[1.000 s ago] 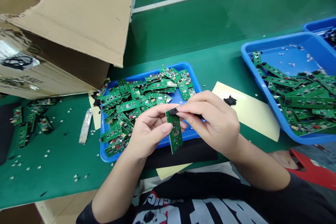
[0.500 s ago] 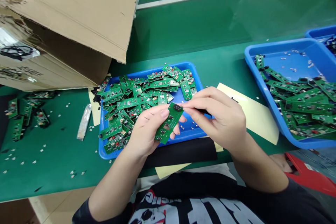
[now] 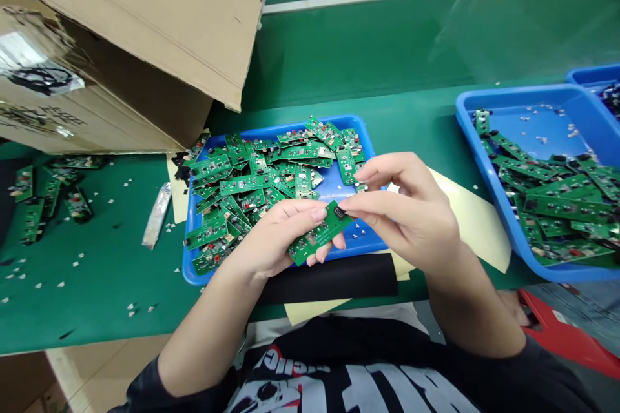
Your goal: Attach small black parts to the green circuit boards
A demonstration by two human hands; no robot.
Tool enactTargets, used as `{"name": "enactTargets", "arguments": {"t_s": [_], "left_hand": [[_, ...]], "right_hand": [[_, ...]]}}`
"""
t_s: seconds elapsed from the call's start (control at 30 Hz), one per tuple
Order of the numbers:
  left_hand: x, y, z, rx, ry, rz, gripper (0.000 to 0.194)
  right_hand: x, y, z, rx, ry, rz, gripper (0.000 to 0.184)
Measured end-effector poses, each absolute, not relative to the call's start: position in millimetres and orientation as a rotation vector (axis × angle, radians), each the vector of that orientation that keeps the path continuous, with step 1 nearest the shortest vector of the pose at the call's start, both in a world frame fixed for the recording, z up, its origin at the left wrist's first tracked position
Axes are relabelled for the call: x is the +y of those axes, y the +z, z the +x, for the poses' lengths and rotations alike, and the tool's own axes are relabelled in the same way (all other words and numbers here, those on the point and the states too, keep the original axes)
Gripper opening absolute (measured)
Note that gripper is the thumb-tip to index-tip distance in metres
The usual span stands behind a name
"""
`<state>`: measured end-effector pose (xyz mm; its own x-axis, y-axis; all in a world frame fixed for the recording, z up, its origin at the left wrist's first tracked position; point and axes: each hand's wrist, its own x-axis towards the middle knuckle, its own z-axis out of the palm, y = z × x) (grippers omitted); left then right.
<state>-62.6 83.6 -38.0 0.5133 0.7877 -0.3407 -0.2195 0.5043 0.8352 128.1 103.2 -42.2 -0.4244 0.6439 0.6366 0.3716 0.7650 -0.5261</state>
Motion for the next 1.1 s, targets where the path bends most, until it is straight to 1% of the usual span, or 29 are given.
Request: {"name": "enactTargets", "arguments": {"t_s": [0.03,0.1,0.17,0.23,0.37,0.43,0.57,0.67,0.8,1.1], "left_hand": [[84,-38,-63,0.806,0.688,0.833,0.034],[83,-38,-64,0.810,0.661,0.931,0.032],[82,-38,-64,0.843,0.654,1.129,0.026],[81,-40,-65,0.910,0.731,1.391,0.021],[80,-48,-68,1.069,1.119,1.990,0.043],[81,-52,-69,1.079,1.221,2.287,0.047],[83,-53,-68,0.987,1.276,2.575,0.039],[83,-54,-68,1.040,1.439,2.650,0.034],[84,-54,-70,1.170,1.636,2.620,0.032],[86,-55,-72,1.330,1.728,2.701,0.031]], "right_hand": [[103,-43,128,-2.066,0.385,-0.753,0.019],[104,-43,128,-2.048,0.380,-0.754,0.030],[105,-43,128,-1.964,0.364,-0.776,0.043],[106,-43,128,-1.826,0.348,-0.833,0.048],[106,-43,132,-1.609,0.357,-0.973,0.042],[105,-41,133,-1.582,0.412,-0.976,0.039],[103,-37,133,-1.684,0.654,-0.939,0.027],[102,-36,129,-1.834,0.916,-0.928,0.016],[101,-36,125,-1.833,1.126,-0.966,0.014],[100,-39,120,-1.555,1.422,-0.985,0.013]]}}
